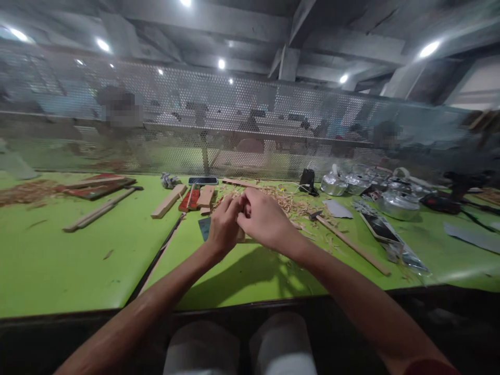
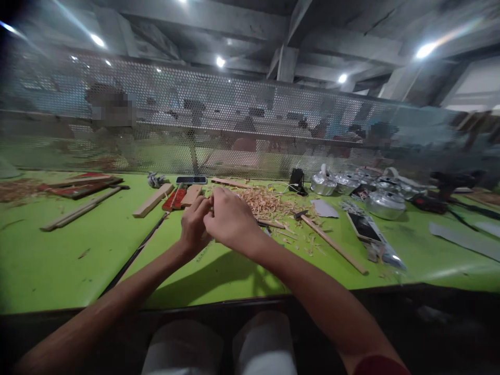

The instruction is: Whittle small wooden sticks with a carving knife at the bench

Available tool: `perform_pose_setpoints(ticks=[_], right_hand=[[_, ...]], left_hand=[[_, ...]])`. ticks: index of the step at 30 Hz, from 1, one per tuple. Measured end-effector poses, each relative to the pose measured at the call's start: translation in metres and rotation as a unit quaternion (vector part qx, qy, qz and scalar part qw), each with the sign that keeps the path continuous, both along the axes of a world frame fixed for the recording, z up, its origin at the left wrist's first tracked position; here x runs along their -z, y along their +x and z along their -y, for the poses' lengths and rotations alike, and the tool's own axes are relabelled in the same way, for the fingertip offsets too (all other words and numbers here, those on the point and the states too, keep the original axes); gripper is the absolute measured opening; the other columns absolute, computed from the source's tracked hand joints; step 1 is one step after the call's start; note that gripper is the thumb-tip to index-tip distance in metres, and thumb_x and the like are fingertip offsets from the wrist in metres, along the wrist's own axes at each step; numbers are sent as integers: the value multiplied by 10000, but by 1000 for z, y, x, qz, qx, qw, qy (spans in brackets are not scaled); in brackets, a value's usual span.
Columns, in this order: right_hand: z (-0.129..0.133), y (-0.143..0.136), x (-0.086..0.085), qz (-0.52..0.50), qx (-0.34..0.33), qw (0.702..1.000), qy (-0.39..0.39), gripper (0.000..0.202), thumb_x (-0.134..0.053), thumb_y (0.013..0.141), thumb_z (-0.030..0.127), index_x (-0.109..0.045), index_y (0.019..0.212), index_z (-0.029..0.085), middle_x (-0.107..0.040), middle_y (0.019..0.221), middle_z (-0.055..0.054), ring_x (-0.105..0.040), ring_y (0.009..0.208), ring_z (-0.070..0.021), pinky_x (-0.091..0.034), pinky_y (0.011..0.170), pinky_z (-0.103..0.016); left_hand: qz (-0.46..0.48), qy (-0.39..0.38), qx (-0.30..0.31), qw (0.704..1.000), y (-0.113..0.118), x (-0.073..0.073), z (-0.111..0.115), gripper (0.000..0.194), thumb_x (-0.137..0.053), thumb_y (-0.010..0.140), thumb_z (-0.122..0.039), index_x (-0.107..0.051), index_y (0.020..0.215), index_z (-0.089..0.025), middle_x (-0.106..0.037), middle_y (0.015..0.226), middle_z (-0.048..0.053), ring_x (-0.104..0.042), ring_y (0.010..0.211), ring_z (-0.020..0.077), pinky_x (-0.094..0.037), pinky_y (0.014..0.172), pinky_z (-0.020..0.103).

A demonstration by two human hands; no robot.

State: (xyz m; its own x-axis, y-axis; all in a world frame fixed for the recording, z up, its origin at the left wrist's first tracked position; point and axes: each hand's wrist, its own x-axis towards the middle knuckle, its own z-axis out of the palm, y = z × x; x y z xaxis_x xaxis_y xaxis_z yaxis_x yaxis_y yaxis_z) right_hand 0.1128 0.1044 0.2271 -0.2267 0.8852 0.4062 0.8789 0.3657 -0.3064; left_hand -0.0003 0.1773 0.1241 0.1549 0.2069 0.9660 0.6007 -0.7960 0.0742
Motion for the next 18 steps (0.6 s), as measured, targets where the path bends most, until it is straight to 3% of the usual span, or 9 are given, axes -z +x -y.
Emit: perform_pose_setpoints(ticks=[5,7,9,11,13,16,18], right_hand=[[6,25,-14,-143,-70,987,32,97,-551,900,224,-588,976,175,-606,750,7,-520,644,-121,-393,616,-260],[6,59,-16,-174,-37,983,48,123,-552,916,261,-606,958,160,-638,799,-29,-541,658,-125,-409,602,-260],[3,108,-11,-165,55,983,58,175,-566,916,305,-627,953,145,-663,858,-74,-577,719,-149,-438,636,-277],[-1,164,1,-68,185,980,1,189,-536,925,307,-644,956,155,-687,899,-97,-598,740,-166,-438,655,-291],[-2,218,20,15,253,963,-90,209,-573,893,330,-661,998,171,-704,887,-104,-614,720,-191,-423,631,-302],[5,274,55,42,287,944,-159,354,-719,761,379,-657,1010,135,-668,692,-84,-581,572,-219,-384,537,-313],[11,291,76,52,268,946,-172,336,-690,784,383,-657,1017,143,-674,701,-80,-588,571,-218,-387,531,-312]], left_hand=[[79,-75,9,994,6,6,9,34,-569,894,-202,-569,862,-193,-676,808,42,-615,698,160,-475,651,255],[121,-104,0,987,8,5,13,84,-597,883,-208,-555,812,-194,-697,787,30,-614,646,139,-473,625,237],[139,-123,1,983,10,2,16,113,-605,877,-221,-550,783,-193,-701,759,22,-610,613,130,-470,608,228],[138,-123,4,983,9,0,18,105,-601,872,-226,-558,783,-191,-699,749,21,-616,612,131,-475,611,228],[128,-118,6,985,8,-1,20,69,-591,869,-219,-575,809,-189,-702,769,23,-629,630,133,-487,628,229],[97,-111,-1,989,5,-1,23,17,-584,862,-203,-593,866,-189,-691,773,18,-618,630,130,-483,632,224],[78,-103,-10,992,4,-2,24,32,-585,853,-181,-593,882,-191,-665,742,5,-586,605,123,-463,618,219]])
